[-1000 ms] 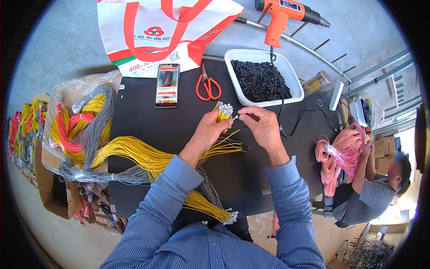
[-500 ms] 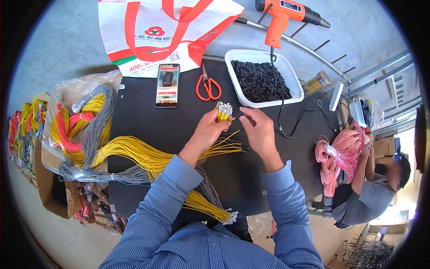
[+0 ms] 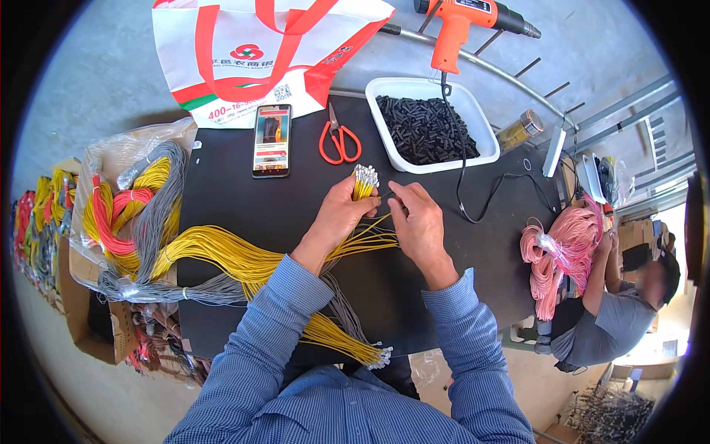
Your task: Assembling and organizing yellow wire harnesses by attaching small connectors to the wire ends.
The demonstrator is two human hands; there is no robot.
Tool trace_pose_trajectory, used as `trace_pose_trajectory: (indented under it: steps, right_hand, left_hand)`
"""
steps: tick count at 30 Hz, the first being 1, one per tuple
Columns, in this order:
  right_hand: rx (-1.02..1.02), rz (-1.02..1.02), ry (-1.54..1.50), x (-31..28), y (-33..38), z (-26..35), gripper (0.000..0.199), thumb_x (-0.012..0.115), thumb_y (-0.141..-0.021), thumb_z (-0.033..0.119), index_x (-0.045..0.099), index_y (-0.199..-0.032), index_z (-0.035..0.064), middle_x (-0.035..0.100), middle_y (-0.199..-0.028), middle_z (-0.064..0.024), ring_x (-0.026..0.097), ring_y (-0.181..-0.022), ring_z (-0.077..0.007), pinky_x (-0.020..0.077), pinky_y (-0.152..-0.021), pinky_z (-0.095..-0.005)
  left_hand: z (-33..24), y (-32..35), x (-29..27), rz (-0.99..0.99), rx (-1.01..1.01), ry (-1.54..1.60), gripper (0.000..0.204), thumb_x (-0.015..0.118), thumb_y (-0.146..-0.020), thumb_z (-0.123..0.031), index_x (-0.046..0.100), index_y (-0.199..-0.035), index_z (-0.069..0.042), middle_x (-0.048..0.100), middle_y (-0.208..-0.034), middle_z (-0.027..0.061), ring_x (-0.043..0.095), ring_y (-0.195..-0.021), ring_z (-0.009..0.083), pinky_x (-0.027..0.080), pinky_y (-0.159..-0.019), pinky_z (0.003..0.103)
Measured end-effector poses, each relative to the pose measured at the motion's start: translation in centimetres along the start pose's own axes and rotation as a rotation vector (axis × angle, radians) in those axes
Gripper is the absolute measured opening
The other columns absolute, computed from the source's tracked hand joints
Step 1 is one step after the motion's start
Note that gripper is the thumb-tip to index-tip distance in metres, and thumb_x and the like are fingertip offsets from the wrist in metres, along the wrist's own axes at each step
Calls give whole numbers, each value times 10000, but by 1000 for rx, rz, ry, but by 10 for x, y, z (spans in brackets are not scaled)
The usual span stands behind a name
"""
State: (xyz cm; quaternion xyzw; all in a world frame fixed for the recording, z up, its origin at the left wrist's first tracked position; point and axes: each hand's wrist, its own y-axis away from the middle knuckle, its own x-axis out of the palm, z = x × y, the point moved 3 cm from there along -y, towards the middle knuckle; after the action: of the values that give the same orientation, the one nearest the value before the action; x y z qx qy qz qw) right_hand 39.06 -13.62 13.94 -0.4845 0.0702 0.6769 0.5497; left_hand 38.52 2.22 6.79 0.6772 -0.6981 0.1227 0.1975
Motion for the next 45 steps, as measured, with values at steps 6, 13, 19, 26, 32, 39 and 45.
trace_pose_trajectory:
  steps: [6, 13, 19, 26, 32, 39, 45]
  right_hand:
    - [62, -16, -91, -4, 1, -2, 333, 705, -883, -24, 707, -1215, -12, 627, -880, -108, 619, -691, -224, 512, -636, -328]
    - [41, -17, -113, -5, 2, 0, 350, 699, -886, -34, 703, -1235, -7, 596, -855, -93, 575, -667, -182, 493, -619, -310]
    - [189, -29, -123, -8, -1, -6, 321, 721, -889, 7, 724, -1210, 26, 617, -875, -102, 609, -700, -195, 514, -645, -315]
    - [73, 77, 50, -14, -5, -7, 143, 753, -863, 84, 740, -1004, 64, 660, -923, -121, 683, -788, -303, 547, -705, -398]
    - [119, 345, 216, -30, 9, -19, 80, 724, -901, 128, 710, -911, 50, 649, -896, -93, 678, -784, -266, 537, -693, -381]
    - [995, -138, -1385, -41, 30, -43, 266, 652, -952, 65, 640, -1208, -6, 666, -1112, -98, 654, -1015, -241, 552, -896, -393]
    - [829, -74, -1529, -43, 47, -28, 225, 510, -925, -137, 648, -1097, -93, 676, -1161, -196, 653, -1186, -345, 514, -1131, -437]
  left_hand:
    - [1, 0, 0, -5, -16, 64, 167, 713, -905, 41, 599, -1020, 0, 633, -890, 41, 634, -777, 130, 541, -718, 281]
    - [1, 0, 0, 5, 0, 48, 180, 714, -903, 51, 595, -1030, 3, 631, -921, 44, 640, -786, 139, 547, -726, 283]
    - [1, -1, 0, 12, -2, 69, 191, 715, -899, 57, 595, -1036, 1, 630, -926, 46, 644, -803, 142, 554, -738, 289]
    - [0, 0, 0, 23, 21, 49, 113, 662, -976, -27, 631, -1081, -1, 656, -947, 52, 645, -870, 155, 534, -827, 297]
    - [0, 2, 0, 60, 7, 61, 170, 636, -1021, -113, 642, -1144, 4, 717, -1009, 101, 665, -911, 164, 540, -871, 318]
    - [-1, 1, 0, 93, -16, 82, 228, 611, -1022, -124, 642, -1202, 13, 738, -1064, 146, 682, -929, 170, 546, -889, 324]
    - [1, 2, 1, 50, -61, 189, 195, 599, -1011, -83, 646, -1165, 27, 721, -1098, 136, 692, -932, 176, 565, -860, 314]
